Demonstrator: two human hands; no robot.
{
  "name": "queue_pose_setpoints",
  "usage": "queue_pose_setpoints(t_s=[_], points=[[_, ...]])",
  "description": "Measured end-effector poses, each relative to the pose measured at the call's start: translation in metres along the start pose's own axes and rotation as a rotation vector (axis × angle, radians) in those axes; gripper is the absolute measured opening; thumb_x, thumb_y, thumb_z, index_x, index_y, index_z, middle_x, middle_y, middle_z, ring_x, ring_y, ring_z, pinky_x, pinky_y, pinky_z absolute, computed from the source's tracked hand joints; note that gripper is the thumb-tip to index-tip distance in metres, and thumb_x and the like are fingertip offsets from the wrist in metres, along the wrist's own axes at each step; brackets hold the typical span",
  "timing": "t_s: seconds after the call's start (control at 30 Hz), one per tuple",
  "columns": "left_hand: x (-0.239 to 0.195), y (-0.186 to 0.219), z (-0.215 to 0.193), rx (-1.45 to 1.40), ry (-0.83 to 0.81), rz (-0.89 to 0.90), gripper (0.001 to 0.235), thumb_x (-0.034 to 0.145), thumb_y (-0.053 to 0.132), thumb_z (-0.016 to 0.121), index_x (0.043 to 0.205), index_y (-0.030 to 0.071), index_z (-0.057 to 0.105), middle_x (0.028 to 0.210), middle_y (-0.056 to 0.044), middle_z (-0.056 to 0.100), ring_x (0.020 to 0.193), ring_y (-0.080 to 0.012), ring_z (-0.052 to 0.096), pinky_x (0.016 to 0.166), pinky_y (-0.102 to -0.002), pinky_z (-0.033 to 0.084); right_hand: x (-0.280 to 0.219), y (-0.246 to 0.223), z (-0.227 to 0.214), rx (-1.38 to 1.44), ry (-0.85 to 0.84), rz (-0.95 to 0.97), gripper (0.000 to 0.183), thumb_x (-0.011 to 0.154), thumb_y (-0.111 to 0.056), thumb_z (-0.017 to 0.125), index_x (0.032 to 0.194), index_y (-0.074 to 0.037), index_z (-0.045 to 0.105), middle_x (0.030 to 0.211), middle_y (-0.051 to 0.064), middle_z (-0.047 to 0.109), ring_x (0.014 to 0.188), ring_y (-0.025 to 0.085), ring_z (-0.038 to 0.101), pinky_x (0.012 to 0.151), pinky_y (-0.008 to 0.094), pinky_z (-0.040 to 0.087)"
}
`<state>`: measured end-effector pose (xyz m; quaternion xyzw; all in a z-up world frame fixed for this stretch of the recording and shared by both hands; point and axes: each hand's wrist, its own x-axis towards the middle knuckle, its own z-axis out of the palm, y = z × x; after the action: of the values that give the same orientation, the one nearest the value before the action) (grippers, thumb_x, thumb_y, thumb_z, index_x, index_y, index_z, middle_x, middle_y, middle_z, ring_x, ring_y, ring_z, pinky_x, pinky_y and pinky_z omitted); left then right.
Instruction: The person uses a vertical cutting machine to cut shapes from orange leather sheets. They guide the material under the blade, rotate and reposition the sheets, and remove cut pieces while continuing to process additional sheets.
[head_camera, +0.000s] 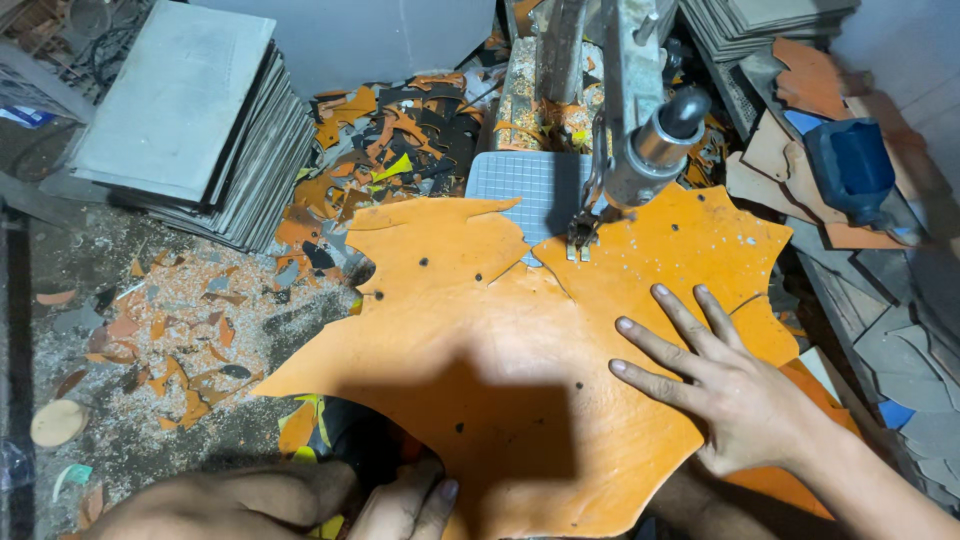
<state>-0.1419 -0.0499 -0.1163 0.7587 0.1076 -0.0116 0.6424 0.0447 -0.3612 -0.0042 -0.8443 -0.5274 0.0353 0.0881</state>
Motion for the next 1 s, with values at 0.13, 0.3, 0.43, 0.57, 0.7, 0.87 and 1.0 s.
queue_pose_setpoints(t_s=[0.13,0.3,0.43,0.57,0.7,0.87,1.0], points=[[-0.001,0.002,0.01,-0.003,0.025,0.051,0.025,0.093,0.014,0.064,0.111,-0.003,0.067,0.119,-0.024,0.067,0.118,-0.0358,0.061,0.106,-0.046,0.043,-0.001,0.005,0.001,-0.002,0.027,-0.021,0.113,0.034,-0.011,0.067,0.145,-0.026,0.052,0.161,0.007,0.038,0.152,0.047,0.018,0.119,0.073,0.01],[0.0,0.007,0.018,-0.003,0.076,0.124,0.023,0.093,0.013,0.064,0.109,-0.003,0.067,0.118,-0.024,0.067,0.118,-0.0363,0.061,0.106,-0.046,0.043,0.0,0.017,-0.001,-0.006,0.0,-0.042,0.115,0.034,-0.01,0.064,0.147,-0.025,0.052,0.161,0.007,0.038,0.152,0.047,0.018,0.116,0.071,0.01],[0.003,0.01,0.027,-0.01,0.131,0.19,0.022,0.093,0.013,0.065,0.108,-0.003,0.067,0.118,-0.025,0.067,0.118,-0.0366,0.061,0.106,-0.046,0.042,0.001,0.023,-0.002,-0.005,0.016,-0.063,0.115,0.034,-0.012,0.064,0.148,-0.023,0.05,0.161,0.007,0.037,0.152,0.047,0.018,0.117,0.07,0.009],[0.004,0.011,0.034,-0.006,0.183,0.244,0.021,0.092,0.012,0.065,0.107,-0.003,0.068,0.117,-0.025,0.067,0.118,-0.037,0.061,0.106,-0.047,0.042,0.002,0.025,-0.002,0.001,0.003,-0.04,0.118,0.03,-0.012,0.062,0.147,-0.023,0.049,0.161,0.007,0.038,0.153,0.046,0.017,0.12,0.072,0.009],[0.004,0.013,0.043,0.002,0.238,0.292,0.02,0.092,0.012,0.065,0.106,-0.003,0.068,0.117,-0.025,0.067,0.118,-0.0374,0.06,0.106,-0.047,0.042,0.005,0.03,-0.001,-0.007,0.008,-0.041,0.116,0.032,-0.013,0.062,0.147,-0.023,0.049,0.161,0.006,0.038,0.153,0.046,0.017,0.119,0.072,0.009],[0.006,0.014,0.051,0.014,0.289,0.344,0.018,0.092,0.011,0.066,0.104,-0.002,0.068,0.116,-0.025,0.067,0.118,-0.0379,0.06,0.106,-0.047,0.041,0.006,0.035,-0.001,-0.008,0.032,-0.055,0.114,0.034,-0.013,0.062,0.147,-0.022,0.048,0.16,0.006,0.039,0.153,0.046,0.018,0.116,0.068,0.01],[0.007,0.013,0.057,0.025,0.338,0.385,0.017,0.091,0.01,0.066,0.103,-0.002,0.068,0.116,-0.026,0.067,0.118,-0.0383,0.06,0.107,-0.047,0.041,0.009,0.036,-0.001,-0.006,0.049,-0.066,0.113,0.036,-0.013,0.062,0.147,-0.021,0.048,0.16,0.007,0.039,0.153,0.045,0.018,0.116,0.068,0.01]])
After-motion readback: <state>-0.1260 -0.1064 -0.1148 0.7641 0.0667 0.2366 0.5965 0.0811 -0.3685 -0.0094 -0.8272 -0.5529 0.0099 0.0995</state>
